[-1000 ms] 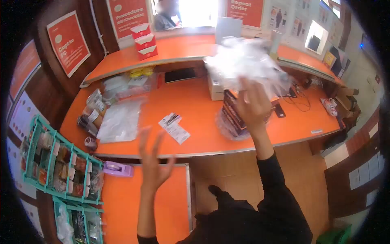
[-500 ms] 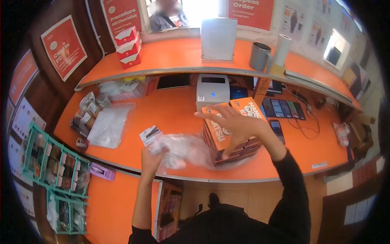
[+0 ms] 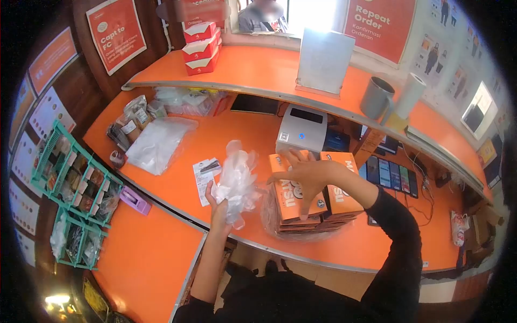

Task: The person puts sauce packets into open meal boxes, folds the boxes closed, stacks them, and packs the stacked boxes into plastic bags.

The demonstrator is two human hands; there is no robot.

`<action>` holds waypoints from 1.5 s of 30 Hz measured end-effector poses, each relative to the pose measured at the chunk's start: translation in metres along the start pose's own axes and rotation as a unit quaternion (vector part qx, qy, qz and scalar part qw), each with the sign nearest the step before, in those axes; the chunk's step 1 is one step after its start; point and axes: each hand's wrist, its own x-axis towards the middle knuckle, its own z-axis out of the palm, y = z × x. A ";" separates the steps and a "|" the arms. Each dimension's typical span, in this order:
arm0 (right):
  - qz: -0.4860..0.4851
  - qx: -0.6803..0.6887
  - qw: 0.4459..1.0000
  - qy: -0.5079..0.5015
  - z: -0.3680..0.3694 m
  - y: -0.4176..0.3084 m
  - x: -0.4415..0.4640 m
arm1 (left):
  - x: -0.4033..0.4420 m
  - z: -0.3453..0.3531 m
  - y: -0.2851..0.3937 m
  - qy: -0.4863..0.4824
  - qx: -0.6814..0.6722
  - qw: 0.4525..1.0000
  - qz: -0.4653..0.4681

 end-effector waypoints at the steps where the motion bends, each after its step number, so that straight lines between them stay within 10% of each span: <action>1: -0.040 0.014 0.999 0.018 0.002 0.002 0.002 | -0.001 0.004 -0.003 -0.029 -0.002 0.999 0.031; 6: -0.031 0.016 0.998 0.056 0.004 -0.008 -0.005 | 0.022 -0.034 -0.038 -0.108 0.001 0.994 0.006; 9: 0.253 0.224 0.889 0.310 0.034 -0.037 0.017 | 0.019 -0.031 -0.034 0.006 0.068 0.998 -0.005; 12: 0.323 0.102 0.906 0.254 0.042 -0.066 0.026 | 0.040 -0.036 -0.022 0.022 0.030 0.997 0.071; 16: 0.333 0.263 0.841 0.335 0.028 -0.066 0.011 | 0.054 -0.005 0.008 -0.028 -0.012 0.999 -0.008; 22: 0.256 0.229 0.735 0.585 -0.002 -0.070 -0.074 | 0.017 0.125 0.011 -0.140 0.092 0.941 0.294; 25: 0.343 0.230 0.701 0.581 -0.017 -0.083 -0.112 | -0.001 0.121 -0.021 -0.363 0.343 0.851 0.165; 32: 0.350 0.219 0.702 0.580 0.023 -0.079 -0.045 | -0.040 0.088 -0.037 -0.296 0.623 0.695 0.203; 36: 0.426 0.259 0.721 0.482 0.038 -0.084 0.003 | -0.014 0.054 -0.048 -0.355 0.402 0.796 0.283; 37: 0.444 0.216 0.739 0.458 0.046 -0.081 0.011 | -0.021 0.057 -0.032 -0.410 0.192 0.881 0.140; 41: 0.446 0.145 0.746 0.473 0.066 -0.081 0.030 | 0.001 0.023 -0.029 -0.429 0.247 0.865 0.076; 43: 0.437 0.111 0.730 0.513 0.072 -0.086 0.036 | 0.011 0.030 -0.028 -0.445 0.454 0.734 0.241; 45: 0.454 0.098 0.725 0.509 0.071 -0.093 0.039 | 0.018 0.041 -0.030 -0.444 0.421 0.755 0.236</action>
